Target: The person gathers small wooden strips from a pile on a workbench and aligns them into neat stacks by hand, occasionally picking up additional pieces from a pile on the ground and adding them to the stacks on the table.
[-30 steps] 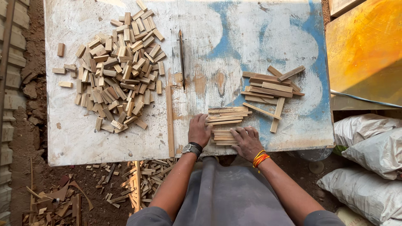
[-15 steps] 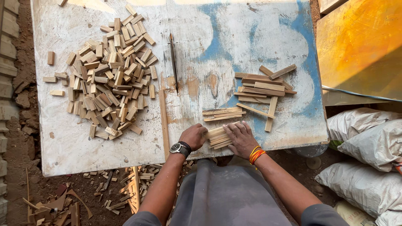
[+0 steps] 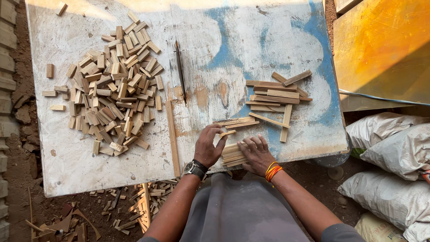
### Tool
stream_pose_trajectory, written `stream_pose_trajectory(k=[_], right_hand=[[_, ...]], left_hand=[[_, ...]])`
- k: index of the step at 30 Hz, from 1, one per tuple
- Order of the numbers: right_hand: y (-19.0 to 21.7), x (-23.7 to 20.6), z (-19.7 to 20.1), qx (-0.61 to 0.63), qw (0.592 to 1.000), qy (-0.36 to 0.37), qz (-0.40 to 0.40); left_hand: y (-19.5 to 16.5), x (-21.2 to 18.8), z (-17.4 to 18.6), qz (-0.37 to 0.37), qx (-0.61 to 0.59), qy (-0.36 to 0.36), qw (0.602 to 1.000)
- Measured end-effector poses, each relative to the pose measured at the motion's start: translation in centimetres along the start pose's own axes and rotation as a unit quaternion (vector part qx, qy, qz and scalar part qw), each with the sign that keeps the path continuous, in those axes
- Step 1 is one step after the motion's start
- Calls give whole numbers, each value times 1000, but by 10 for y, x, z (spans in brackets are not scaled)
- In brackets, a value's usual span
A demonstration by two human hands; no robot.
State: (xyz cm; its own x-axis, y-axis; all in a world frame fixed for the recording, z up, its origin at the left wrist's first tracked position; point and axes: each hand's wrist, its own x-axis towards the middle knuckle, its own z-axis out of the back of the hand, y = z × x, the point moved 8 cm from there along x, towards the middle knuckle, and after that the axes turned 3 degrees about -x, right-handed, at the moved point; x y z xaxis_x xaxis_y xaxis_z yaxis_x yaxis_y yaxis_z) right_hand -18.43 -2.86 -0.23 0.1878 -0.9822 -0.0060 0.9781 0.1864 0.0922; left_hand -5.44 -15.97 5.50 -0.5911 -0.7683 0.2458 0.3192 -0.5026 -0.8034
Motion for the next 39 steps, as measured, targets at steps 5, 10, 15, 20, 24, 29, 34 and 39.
stream_pose_trajectory(k=[5,10,15,20,24,29,34,39], right_hand=[[0,-5,-17,-9,1000,29,6],[-10,-12,-12,72,996,-56,-22],[-18,-8,-10,146,988,-53,-26],[-20,0,-16,64,997,39,-22],[-19,-1,-17,55,997,54,-28],[-20,-1,-18,55,996,46,-43],[-18,-1,-19,44,996,62,-42],[-17,3,-12,44,997,54,-43]], left_hand=[[4,6,-45,31,56,99,993],[10,-4,-106,16,88,117,989],[26,-15,-110,79,38,116,989],[27,16,-77,30,151,46,987],[41,23,-81,64,182,141,971],[90,-16,-75,348,-224,185,891],[108,-21,-50,343,-208,164,901],[82,-7,-40,138,105,136,975]])
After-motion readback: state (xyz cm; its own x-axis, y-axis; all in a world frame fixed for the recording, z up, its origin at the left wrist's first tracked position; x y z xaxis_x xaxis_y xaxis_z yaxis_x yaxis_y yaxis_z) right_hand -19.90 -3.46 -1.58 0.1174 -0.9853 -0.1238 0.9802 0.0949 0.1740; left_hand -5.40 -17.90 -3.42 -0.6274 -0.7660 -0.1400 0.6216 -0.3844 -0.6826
